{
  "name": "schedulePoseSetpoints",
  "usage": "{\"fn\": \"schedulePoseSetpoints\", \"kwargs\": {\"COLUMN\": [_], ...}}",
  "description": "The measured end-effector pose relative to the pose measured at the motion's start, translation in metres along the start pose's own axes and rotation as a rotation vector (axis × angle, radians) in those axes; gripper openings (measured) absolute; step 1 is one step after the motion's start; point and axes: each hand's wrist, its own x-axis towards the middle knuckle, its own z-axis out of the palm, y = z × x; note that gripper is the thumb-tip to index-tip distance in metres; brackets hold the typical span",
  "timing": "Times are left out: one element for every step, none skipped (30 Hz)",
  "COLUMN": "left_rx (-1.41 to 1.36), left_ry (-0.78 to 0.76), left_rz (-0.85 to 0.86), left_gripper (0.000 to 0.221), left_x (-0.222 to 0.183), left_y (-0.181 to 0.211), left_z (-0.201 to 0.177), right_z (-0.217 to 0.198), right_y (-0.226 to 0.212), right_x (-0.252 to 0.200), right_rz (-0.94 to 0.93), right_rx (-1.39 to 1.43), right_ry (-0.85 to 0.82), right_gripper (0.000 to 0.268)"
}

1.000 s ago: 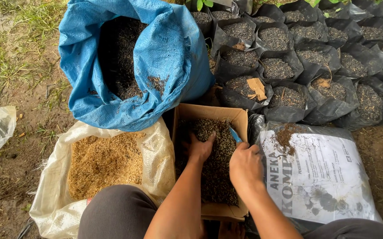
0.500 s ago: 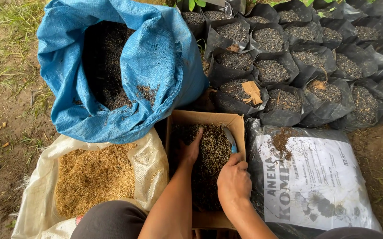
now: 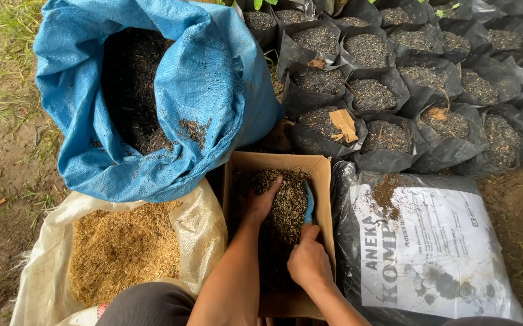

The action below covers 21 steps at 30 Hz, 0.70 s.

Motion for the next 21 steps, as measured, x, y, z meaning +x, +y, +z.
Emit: {"fn": "schedulePoseSetpoints", "kwargs": {"left_rx": [-0.020, -0.040, -0.045, -0.037, -0.024, -0.023, -0.042, -0.060, -0.063, -0.075, -0.084, -0.084, -0.088, -0.092, -0.092, -0.099, -0.111, -0.115, -0.205, -0.295, -0.297], "left_ry": [-0.053, -0.106, -0.101, -0.134, -0.172, -0.171, -0.169, -0.167, -0.163, -0.138, -0.115, -0.112, -0.121, -0.129, -0.129, -0.164, -0.197, -0.195, -0.185, -0.175, -0.172], "left_rz": [-0.009, -0.018, -0.020, -0.010, 0.001, 0.002, -0.024, -0.050, -0.047, 0.001, 0.047, 0.047, 0.055, 0.062, 0.071, 0.057, 0.038, 0.043, 0.062, 0.081, 0.088], "left_gripper": [0.135, 0.136, 0.136, 0.135, 0.134, 0.134, 0.134, 0.134, 0.134, 0.126, 0.118, 0.118, 0.123, 0.127, 0.127, 0.112, 0.098, 0.098, 0.092, 0.086, 0.086], "left_x": [0.003, 0.005, 0.006, 0.006, 0.007, 0.004, 0.002, -0.001, -0.004, -0.007, -0.011, -0.007, -0.004, -0.002, 0.001, 0.002, 0.004, 0.003, 0.001, -0.001, 0.003], "left_y": [-0.001, -0.001, -0.002, -0.002, -0.002, -0.001, 0.000, 0.001, 0.001, 0.002, 0.001, 0.000, -0.003, -0.005, -0.008, -0.011, -0.017, -0.016, -0.018, -0.021, -0.026], "left_z": [0.001, 0.002, 0.000, -0.002, -0.002, -0.004, -0.005, -0.007, -0.007, -0.007, -0.007, -0.006, -0.005, -0.005, -0.004, -0.004, -0.004, -0.003, -0.002, -0.001, 0.001], "right_z": [0.007, 0.014, 0.014, 0.015, 0.016, 0.010, 0.005, 0.000, -0.003, -0.006, -0.008, -0.009, -0.009, -0.009, -0.011, -0.013, -0.014, -0.020, -0.023, -0.026, -0.027], "right_y": [0.005, 0.009, 0.010, 0.011, 0.013, 0.009, 0.005, 0.001, -0.003, -0.007, -0.010, -0.009, -0.008, -0.007, -0.008, -0.009, -0.009, -0.012, -0.013, -0.014, -0.014], "right_x": [0.007, 0.014, 0.015, 0.017, 0.017, 0.013, 0.007, 0.002, -0.003, -0.007, -0.013, -0.013, -0.013, -0.013, -0.017, -0.020, -0.025, -0.027, -0.031, -0.035, -0.036], "right_rz": [-0.053, -0.105, -0.111, -0.117, -0.118, -0.119, -0.099, -0.080, -0.086, -0.104, -0.119, -0.121, -0.149, -0.176, -0.179, -0.191, -0.205, -0.209, -0.210, -0.211, -0.217], "right_rx": [0.011, 0.023, 0.020, 0.065, 0.113, 0.114, 0.087, 0.060, 0.059, 0.019, -0.019, -0.018, -0.043, -0.067, -0.064, -0.088, -0.117, -0.119, -0.140, -0.161, -0.160], "right_ry": [0.018, 0.036, 0.033, 0.016, 0.001, 0.002, -0.021, -0.044, -0.043, -0.036, -0.030, -0.031, -0.009, 0.012, 0.021, 0.025, 0.025, 0.029, 0.025, 0.022, 0.027], "right_gripper": [0.075, 0.073, 0.073, 0.060, 0.047, 0.047, 0.052, 0.056, 0.056, 0.058, 0.060, 0.060, 0.061, 0.062, 0.062, 0.068, 0.073, 0.073, 0.072, 0.071, 0.071]}}
